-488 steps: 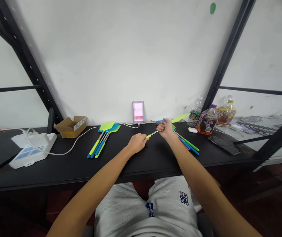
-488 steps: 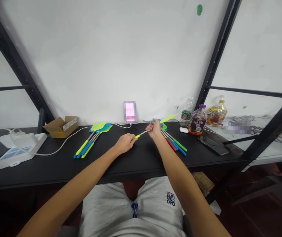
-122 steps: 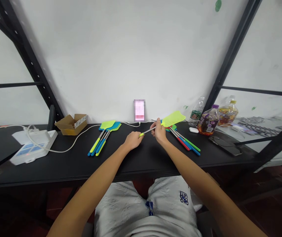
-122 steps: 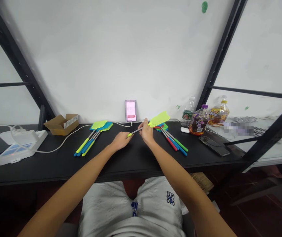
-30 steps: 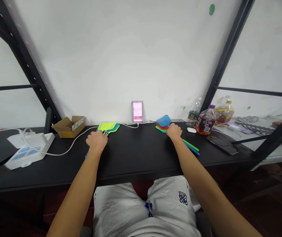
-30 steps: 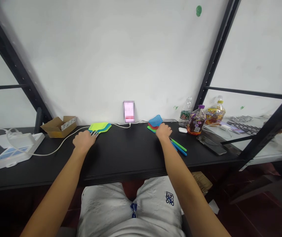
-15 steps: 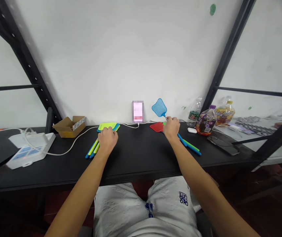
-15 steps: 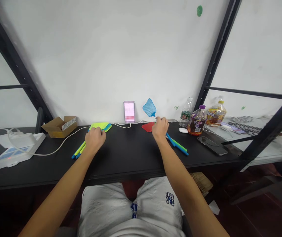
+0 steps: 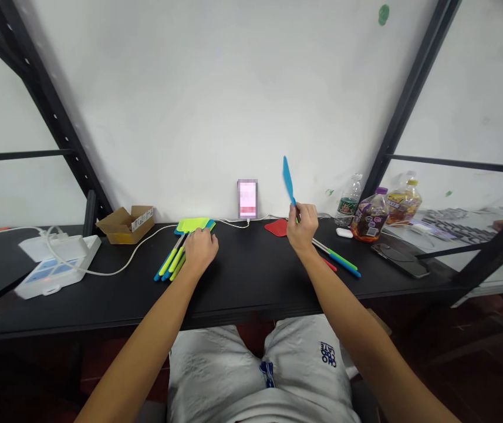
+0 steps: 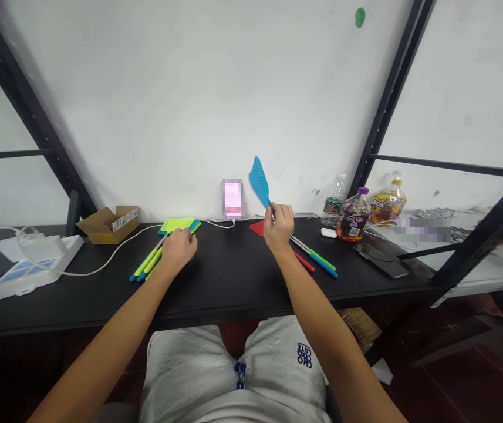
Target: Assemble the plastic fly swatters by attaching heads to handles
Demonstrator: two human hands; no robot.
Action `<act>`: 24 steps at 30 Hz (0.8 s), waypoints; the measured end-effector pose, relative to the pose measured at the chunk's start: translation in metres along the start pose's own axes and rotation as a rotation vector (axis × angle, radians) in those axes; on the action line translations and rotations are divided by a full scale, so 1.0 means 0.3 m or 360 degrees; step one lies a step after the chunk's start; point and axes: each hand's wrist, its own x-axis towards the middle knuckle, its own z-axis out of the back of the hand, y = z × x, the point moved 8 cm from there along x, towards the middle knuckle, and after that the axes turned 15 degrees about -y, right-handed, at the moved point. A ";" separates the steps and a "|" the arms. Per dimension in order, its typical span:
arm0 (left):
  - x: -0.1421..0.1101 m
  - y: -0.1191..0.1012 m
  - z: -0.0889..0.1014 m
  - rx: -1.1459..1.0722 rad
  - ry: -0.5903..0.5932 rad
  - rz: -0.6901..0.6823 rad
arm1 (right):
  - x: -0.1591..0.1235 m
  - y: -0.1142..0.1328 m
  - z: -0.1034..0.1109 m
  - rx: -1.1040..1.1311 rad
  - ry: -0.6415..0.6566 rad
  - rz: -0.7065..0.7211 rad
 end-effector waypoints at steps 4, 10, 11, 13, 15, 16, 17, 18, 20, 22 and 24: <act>-0.007 -0.009 -0.015 -0.0019 0.0052 -0.0016 | 0.014 -0.028 0.024 -0.0071 -0.0079 -0.0133; -0.010 -0.002 -0.032 -0.0052 0.0121 0.0015 | 0.017 -0.063 0.019 -0.0114 -0.0076 -0.0223; -0.010 -0.002 -0.035 -0.0063 0.0131 0.0016 | 0.017 -0.065 0.022 -0.0134 -0.0099 -0.0226; -0.011 -0.006 -0.037 -0.0088 0.0138 0.0005 | 0.016 -0.064 0.029 -0.0150 -0.0142 -0.0243; -0.011 -0.011 -0.039 -0.0113 0.0131 -0.0011 | 0.014 -0.061 0.030 -0.0144 -0.0131 -0.0296; -0.012 -0.015 -0.039 -0.0133 0.0121 -0.0022 | 0.010 -0.061 0.026 -0.0142 -0.0099 -0.0337; -0.013 -0.022 -0.038 -0.0163 0.0111 -0.0036 | 0.006 -0.062 0.019 -0.0142 -0.0052 -0.0386; -0.015 -0.031 -0.038 -0.0210 0.0101 -0.0055 | -0.001 -0.063 0.009 -0.0145 0.0005 -0.0438; -0.023 -0.062 -0.034 -0.0362 0.0098 -0.0133 | -0.019 -0.071 -0.016 -0.0148 0.0109 -0.0552; -0.039 -0.110 -0.031 -0.0576 0.0145 -0.0271 | -0.042 -0.082 -0.044 -0.0125 0.0185 -0.0655; -0.060 -0.158 -0.027 -0.0779 0.0219 -0.0420 | -0.070 -0.093 -0.078 -0.0073 0.0263 -0.0734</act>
